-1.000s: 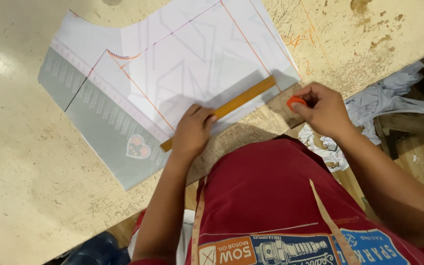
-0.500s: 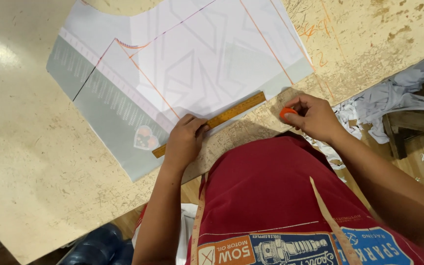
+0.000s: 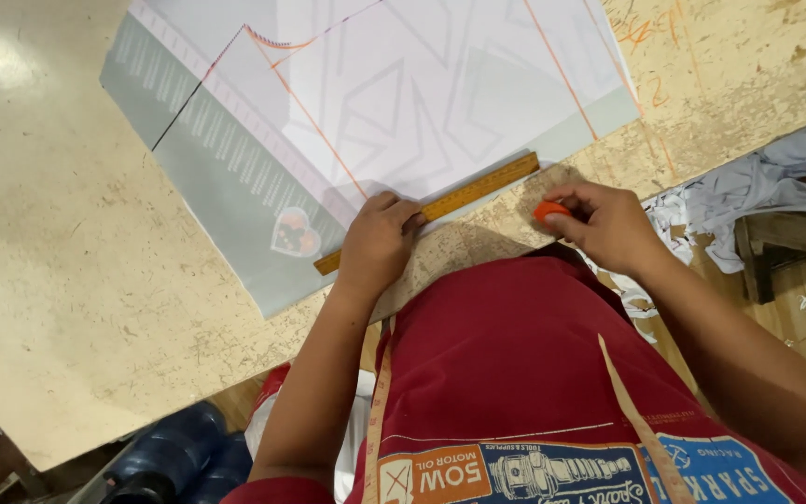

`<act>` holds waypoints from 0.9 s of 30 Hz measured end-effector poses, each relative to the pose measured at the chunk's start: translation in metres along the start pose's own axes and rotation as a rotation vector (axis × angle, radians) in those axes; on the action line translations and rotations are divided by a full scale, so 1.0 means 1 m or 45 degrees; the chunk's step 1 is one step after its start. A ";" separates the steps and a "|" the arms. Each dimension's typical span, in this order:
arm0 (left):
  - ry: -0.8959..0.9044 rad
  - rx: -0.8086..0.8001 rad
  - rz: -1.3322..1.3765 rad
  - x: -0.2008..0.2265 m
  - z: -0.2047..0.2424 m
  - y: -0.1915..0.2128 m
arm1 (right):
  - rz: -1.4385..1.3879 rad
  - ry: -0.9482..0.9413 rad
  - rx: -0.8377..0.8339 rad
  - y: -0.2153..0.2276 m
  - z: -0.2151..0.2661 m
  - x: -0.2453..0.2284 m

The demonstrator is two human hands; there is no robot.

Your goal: The person marks a pattern on a piece of white fabric using a red marker and a ruler, then cuts the fabric along the marked lines with a pair of scissors. After cutting, the person folds the fabric and marks additional lines.

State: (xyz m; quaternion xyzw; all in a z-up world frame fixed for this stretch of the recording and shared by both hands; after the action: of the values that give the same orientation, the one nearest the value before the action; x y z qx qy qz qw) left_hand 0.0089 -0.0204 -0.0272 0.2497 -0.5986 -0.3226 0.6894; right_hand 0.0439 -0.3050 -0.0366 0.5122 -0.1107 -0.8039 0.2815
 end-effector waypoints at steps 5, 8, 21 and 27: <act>-0.020 -0.056 -0.016 -0.003 -0.001 -0.002 | 0.205 0.156 -0.009 -0.017 0.018 -0.014; -0.008 -0.095 -0.014 -0.008 -0.002 -0.007 | 0.257 0.145 -0.025 -0.028 0.023 -0.007; 0.126 -0.316 -0.100 -0.003 -0.010 0.000 | 0.335 0.351 -0.199 -0.111 0.006 -0.057; 0.082 -0.361 -0.190 -0.006 -0.010 -0.014 | 0.277 0.344 -0.143 -0.115 0.003 -0.041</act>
State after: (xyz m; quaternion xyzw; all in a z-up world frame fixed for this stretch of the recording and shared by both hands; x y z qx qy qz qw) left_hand 0.0160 -0.0258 -0.0428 0.2040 -0.5044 -0.4460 0.7107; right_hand 0.0153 -0.1886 -0.0576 0.5841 -0.0815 -0.6974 0.4073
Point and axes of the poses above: each hand's wrist, its own z-axis away from the middle knuckle, its own y-axis out of the back of the hand, x = y × z, the point moved 10 cm from there along -z, towards the middle knuckle, and after that the axes turned 7 degrees about x, right-handed, at the moved point
